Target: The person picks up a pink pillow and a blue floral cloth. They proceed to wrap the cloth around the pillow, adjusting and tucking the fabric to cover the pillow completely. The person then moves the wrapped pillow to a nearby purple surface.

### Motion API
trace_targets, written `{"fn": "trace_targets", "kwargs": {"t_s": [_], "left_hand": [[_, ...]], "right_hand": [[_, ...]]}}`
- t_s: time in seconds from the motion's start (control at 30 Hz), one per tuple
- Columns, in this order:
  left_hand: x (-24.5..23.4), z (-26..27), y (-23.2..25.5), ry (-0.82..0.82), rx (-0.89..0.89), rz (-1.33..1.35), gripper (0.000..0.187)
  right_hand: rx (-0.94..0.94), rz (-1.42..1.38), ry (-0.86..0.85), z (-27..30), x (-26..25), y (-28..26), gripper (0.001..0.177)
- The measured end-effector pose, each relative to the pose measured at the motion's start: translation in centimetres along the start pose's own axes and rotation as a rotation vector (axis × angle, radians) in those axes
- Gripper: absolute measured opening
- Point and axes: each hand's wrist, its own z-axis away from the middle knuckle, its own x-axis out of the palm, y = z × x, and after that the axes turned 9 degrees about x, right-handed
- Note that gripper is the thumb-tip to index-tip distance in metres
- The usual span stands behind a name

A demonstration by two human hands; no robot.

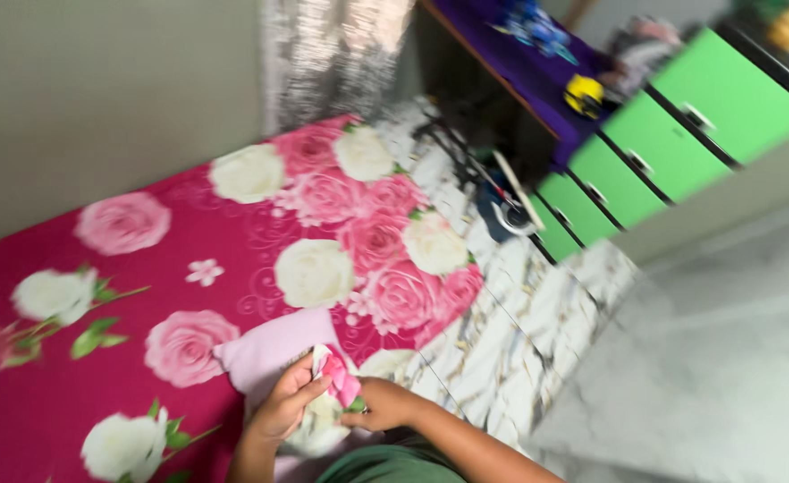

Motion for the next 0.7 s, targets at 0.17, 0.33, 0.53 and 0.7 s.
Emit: {"fn": "trace_targets", "kwargs": {"t_s": [0.17,0.33,0.53,0.7], "left_hand": [[-2.8,-2.9,-2.5,0.120,-0.146,-0.220,0.037],[-3.9,-5.2,-8.0,0.053,-0.082,-1.043,0.042],[7.6,-8.3,-18.6,-0.300,0.025,-1.090,0.043],[15.7,-15.0,-26.4,-0.231,0.041,-1.065,0.042]], "right_hand": [[0.250,-0.394,0.140,4.6,2.5,5.2,0.031],[0.635,-1.072,0.666,10.7,0.6,10.9,0.038],[0.424,-0.982,0.656,18.0,-4.3,15.9,0.038],[0.481,-0.677,0.491,26.2,-10.7,17.5,0.040]]}}
